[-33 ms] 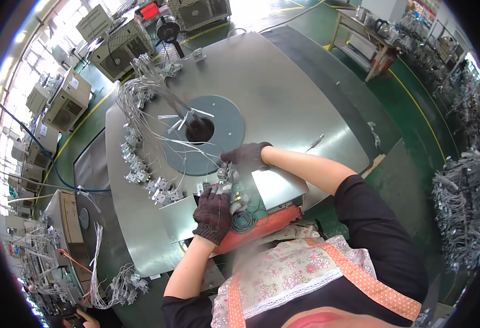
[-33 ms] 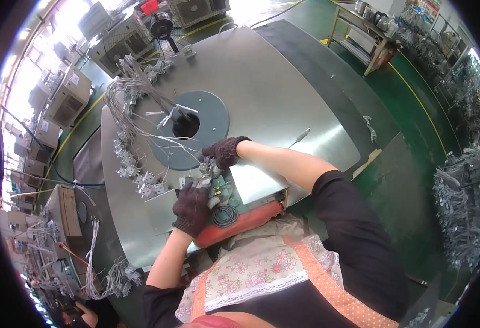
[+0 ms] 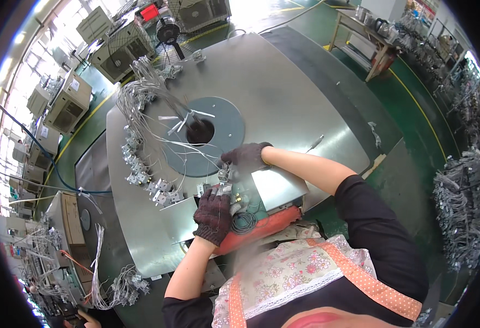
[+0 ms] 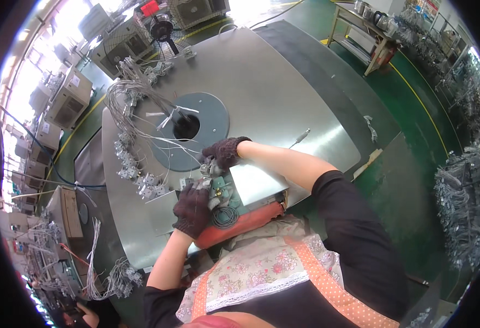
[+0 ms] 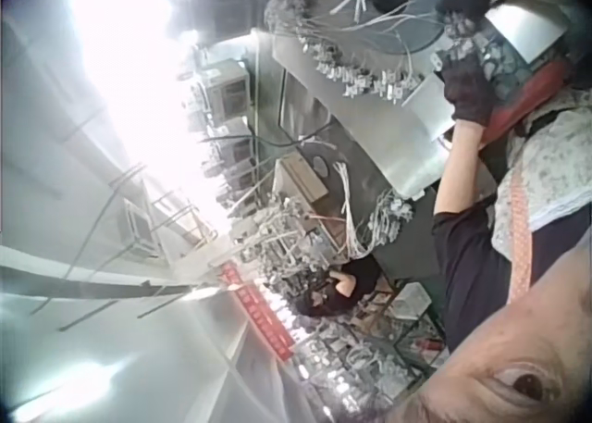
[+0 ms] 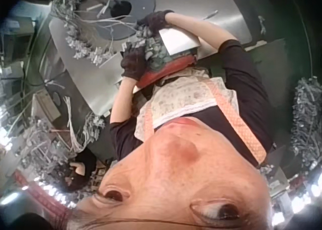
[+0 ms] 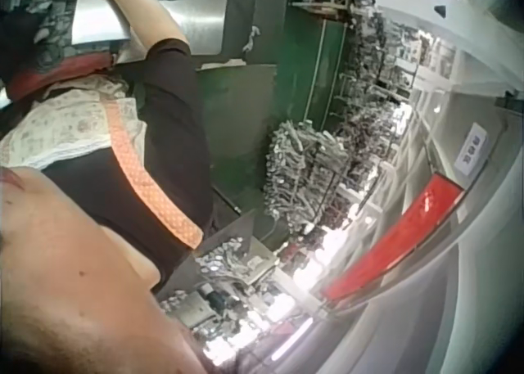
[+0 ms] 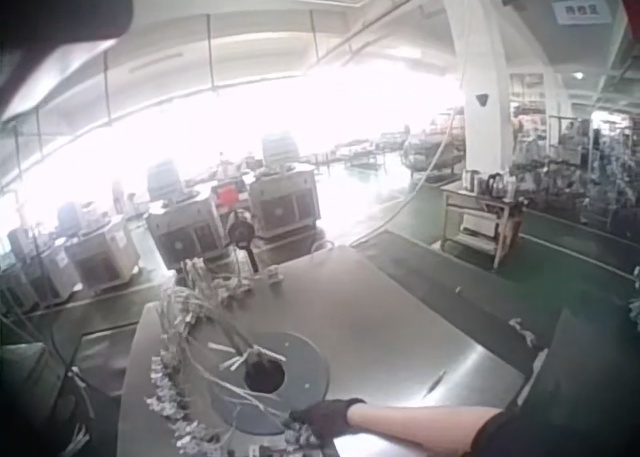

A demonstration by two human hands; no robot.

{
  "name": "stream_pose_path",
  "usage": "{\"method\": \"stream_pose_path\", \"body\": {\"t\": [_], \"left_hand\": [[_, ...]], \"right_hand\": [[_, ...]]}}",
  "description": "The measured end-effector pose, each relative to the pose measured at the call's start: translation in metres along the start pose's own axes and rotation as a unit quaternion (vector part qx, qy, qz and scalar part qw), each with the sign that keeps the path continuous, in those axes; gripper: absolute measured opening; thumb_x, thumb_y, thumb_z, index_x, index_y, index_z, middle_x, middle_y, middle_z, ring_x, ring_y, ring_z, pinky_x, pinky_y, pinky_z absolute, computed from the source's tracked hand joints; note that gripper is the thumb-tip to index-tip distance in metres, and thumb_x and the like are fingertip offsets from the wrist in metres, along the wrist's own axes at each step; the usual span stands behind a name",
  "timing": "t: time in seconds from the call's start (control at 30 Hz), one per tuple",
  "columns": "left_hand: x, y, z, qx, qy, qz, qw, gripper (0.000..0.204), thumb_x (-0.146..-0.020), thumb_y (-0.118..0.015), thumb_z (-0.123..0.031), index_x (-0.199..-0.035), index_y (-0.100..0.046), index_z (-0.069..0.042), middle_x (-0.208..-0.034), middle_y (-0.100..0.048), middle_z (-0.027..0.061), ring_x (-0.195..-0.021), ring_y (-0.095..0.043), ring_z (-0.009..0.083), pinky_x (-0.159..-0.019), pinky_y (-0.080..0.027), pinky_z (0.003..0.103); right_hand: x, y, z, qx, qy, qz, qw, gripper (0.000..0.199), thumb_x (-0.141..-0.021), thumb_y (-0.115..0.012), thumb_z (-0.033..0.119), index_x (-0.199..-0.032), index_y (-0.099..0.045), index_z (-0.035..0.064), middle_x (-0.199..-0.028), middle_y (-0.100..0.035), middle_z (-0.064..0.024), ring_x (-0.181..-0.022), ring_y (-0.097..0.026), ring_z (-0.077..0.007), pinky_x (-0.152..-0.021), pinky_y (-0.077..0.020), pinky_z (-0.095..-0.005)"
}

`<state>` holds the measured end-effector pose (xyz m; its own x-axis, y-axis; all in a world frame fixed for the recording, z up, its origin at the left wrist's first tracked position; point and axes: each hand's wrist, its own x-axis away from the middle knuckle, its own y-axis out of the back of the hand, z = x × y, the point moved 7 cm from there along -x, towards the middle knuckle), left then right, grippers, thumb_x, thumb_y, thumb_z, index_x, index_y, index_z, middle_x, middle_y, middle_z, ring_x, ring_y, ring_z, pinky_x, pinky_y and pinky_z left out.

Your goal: The person picks up a metal component, places it onto a machine, and presses a lever to process it. They then remove the component, thread a wire through it, and place the assembly onto a pile, repeating the cycle.

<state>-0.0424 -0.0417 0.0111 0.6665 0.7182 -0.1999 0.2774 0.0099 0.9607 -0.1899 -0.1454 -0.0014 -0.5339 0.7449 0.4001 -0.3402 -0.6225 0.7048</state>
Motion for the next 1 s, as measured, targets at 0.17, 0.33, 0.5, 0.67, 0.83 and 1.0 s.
{"method": "stream_pose_path", "body": {"t": [0.17,0.33,0.5,0.67,0.83,1.0], "left_hand": [[-0.006,-0.006,0.001,-0.016,0.015,0.027,0.999,0.053,-0.088,-0.069,-0.042,-0.122,-0.065,-0.001,-0.119,-0.070,0.0216,-0.122,-0.061,0.0376,-0.113,-0.039,0.049],[-0.001,-0.001,0.001,-0.019,0.009,0.003,1.000,0.058,-0.089,-0.069,-0.043,-0.127,-0.063,-0.001,-0.120,-0.070,0.0218,-0.118,-0.064,0.0396,-0.111,-0.042,0.050],[0.002,-0.004,0.000,-0.025,0.005,0.021,0.999,0.059,-0.089,-0.069,-0.045,-0.129,-0.063,-0.001,-0.122,-0.069,0.0217,-0.118,-0.064,0.0393,-0.112,-0.042,0.050],[0.012,-0.002,0.000,0.002,0.021,0.018,1.000,0.052,-0.090,-0.068,-0.036,-0.128,-0.061,-0.001,-0.122,-0.068,0.0214,-0.122,-0.061,0.0380,-0.113,-0.039,0.050],[0.001,0.001,-0.002,0.006,-0.008,0.025,1.000,0.052,-0.088,-0.071,-0.043,-0.121,-0.064,-0.003,-0.102,-0.070,0.0188,-0.103,-0.067,0.0368,-0.111,-0.042,0.051],[-0.008,0.005,-0.002,-0.021,0.007,0.001,1.000,0.055,-0.092,-0.067,-0.044,-0.128,-0.063,-0.003,-0.120,-0.069,0.0220,-0.120,-0.063,0.0377,-0.112,-0.042,0.050]], "right_hand": [[0.007,0.025,-0.031,0.025,0.022,-0.072,0.997,0.059,-0.076,-0.071,0.025,-0.134,-0.063,0.0192,-0.127,-0.069,-0.0143,-0.118,-0.065,-0.0352,-0.099,-0.0522,-0.0447],[0.031,0.039,-0.025,0.168,0.054,-0.173,0.969,0.044,-0.088,-0.068,0.039,-0.123,-0.068,0.0124,-0.115,-0.066,-0.0204,-0.109,-0.066,-0.0402,-0.090,-0.0533,-0.0471],[0.038,0.026,-0.010,0.319,-0.033,-0.251,0.913,0.028,-0.091,-0.062,0.025,-0.116,-0.068,0.0119,-0.110,-0.062,-0.0180,-0.101,-0.064,-0.0351,-0.081,-0.0533,-0.0472],[0.060,0.021,0.019,0.460,0.019,-0.335,0.822,0.044,-0.085,-0.062,0.018,-0.127,-0.062,0.0090,-0.130,-0.056,-0.0228,-0.117,-0.057,-0.0357,-0.087,-0.0486,-0.0506],[0.121,0.041,0.016,0.149,0.223,-0.381,0.885,0.037,-0.092,-0.061,0.021,-0.127,-0.061,0.0079,-0.128,-0.060,-0.0205,-0.106,-0.065,-0.0333,-0.090,-0.0540,-0.0488],[0.082,0.028,-0.007,-0.655,0.078,-0.047,0.750,0.031,-0.095,-0.061,0.029,-0.115,-0.063,0.0052,-0.083,-0.067,-0.0096,-0.064,-0.068,-0.0220,-0.060,-0.0602,-0.0321]]}}
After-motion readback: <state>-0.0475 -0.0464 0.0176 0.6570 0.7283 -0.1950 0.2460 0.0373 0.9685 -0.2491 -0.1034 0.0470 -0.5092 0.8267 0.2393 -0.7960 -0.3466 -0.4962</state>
